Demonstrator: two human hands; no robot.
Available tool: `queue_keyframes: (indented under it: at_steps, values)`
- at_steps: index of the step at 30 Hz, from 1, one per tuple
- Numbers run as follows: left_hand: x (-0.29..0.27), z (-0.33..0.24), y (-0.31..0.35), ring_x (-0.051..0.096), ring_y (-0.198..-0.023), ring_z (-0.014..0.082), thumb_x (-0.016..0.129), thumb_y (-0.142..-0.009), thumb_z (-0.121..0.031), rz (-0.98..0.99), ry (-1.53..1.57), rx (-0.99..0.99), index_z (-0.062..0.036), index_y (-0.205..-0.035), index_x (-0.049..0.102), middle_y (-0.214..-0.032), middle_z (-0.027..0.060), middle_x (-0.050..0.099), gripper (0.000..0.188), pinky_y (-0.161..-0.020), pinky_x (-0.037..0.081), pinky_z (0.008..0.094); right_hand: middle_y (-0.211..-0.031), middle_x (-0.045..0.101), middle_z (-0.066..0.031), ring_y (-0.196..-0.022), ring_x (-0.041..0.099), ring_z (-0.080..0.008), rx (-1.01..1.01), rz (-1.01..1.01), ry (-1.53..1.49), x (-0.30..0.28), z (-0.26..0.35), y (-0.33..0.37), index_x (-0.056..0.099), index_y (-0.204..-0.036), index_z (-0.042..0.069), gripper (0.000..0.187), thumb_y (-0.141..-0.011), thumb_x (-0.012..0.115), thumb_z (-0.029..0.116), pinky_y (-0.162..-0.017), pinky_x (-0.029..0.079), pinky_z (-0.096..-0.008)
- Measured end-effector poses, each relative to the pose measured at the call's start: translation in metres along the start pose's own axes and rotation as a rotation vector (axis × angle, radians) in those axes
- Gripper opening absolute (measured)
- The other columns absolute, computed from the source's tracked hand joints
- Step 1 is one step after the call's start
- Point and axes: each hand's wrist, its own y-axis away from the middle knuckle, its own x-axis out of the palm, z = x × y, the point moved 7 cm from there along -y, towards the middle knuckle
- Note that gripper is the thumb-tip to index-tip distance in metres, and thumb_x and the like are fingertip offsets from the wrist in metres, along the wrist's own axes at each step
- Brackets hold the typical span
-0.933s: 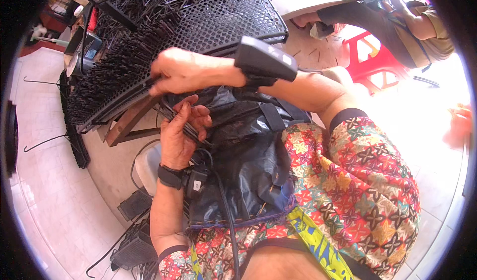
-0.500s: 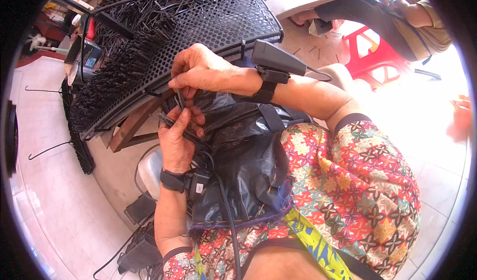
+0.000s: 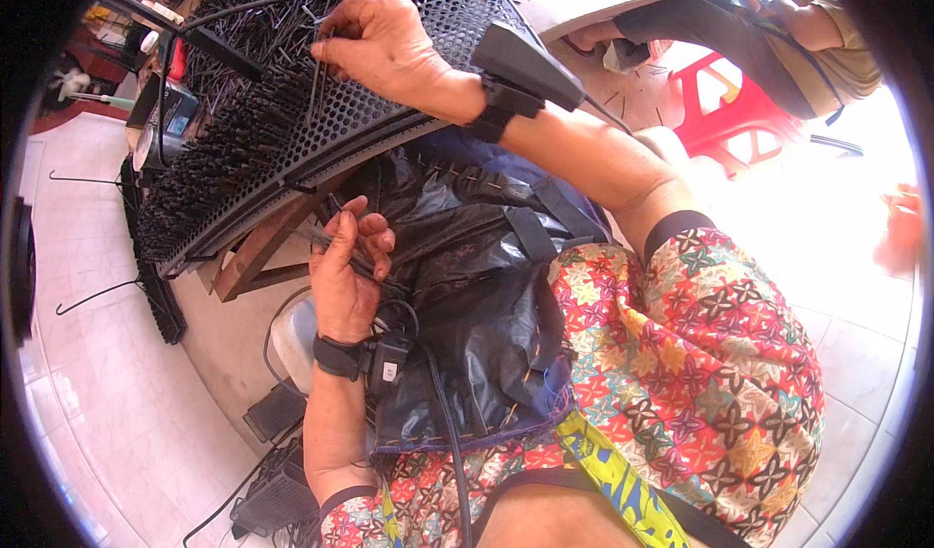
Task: The person repeatedly picks up black plastic hangers and inserts them into a perforated metal rack. The person handles the hangers one at a time, placing them into the rack's holes. The task continues throughout the clip.
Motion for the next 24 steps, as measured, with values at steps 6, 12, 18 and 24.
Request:
queue_keyframes:
  at_steps: [6, 12, 18, 24]
  values:
    - [-0.001, 0.011, -0.001, 0.06, -0.073, 0.0182, 0.053, -0.091, -0.019, 0.021, 0.049, -0.073, 0.0015, -0.111, 0.05, -0.088, 0.011, 0.062, 0.028, -0.054, 0.046, 0.0257, -0.067, 0.063, -0.0128, -0.06, 0.063, -0.0197, -0.339, -0.094, 0.252, 0.014, -0.001, -0.013, 0.064, -0.085, 0.001, 0.017, -0.074, 0.069, 0.014, -0.055, 0.05, -0.0281]
    - [0.001, 0.019, -0.001, 0.061, -0.075, 0.0191, 0.053, -0.09, -0.016, 0.066, 0.044, -0.131, 0.0019, -0.111, 0.05, -0.09, 0.0116, 0.062, 0.028, -0.06, 0.049, 0.0279, -0.068, 0.062, -0.0162, -0.064, 0.063, -0.0301, -0.404, 0.105, 0.392, 0.037, 0.003, -0.011, 0.063, -0.085, 0.002, 0.017, -0.073, 0.065, 0.013, -0.058, 0.051, -0.0341]
    - [0.013, 0.033, 0.005, 0.061, -0.081, 0.0194, 0.055, -0.088, -0.013, 0.197, -0.023, -0.282, 0.0021, -0.111, 0.051, -0.093, 0.012, 0.061, 0.028, -0.068, 0.051, 0.0315, -0.065, 0.058, -0.0186, -0.067, 0.06, -0.0373, -0.416, 0.303, 0.594, 0.067, 0.006, -0.023, 0.06, -0.073, 0.001, 0.015, -0.071, 0.061, 0.016, -0.059, 0.049, -0.0421]
    - [0.02, 0.047, 0.011, 0.061, -0.086, 0.022, 0.056, -0.085, -0.009, 0.259, -0.038, -0.411, 0.0041, -0.111, 0.05, -0.097, 0.0132, 0.06, 0.03, -0.076, 0.052, 0.034, -0.067, 0.058, -0.0199, -0.068, 0.059, -0.0369, -0.493, 0.422, 0.766, 0.087, 0.014, -0.039, 0.059, -0.074, -0.002, 0.016, -0.066, 0.058, 0.012, -0.06, 0.048, -0.0414]
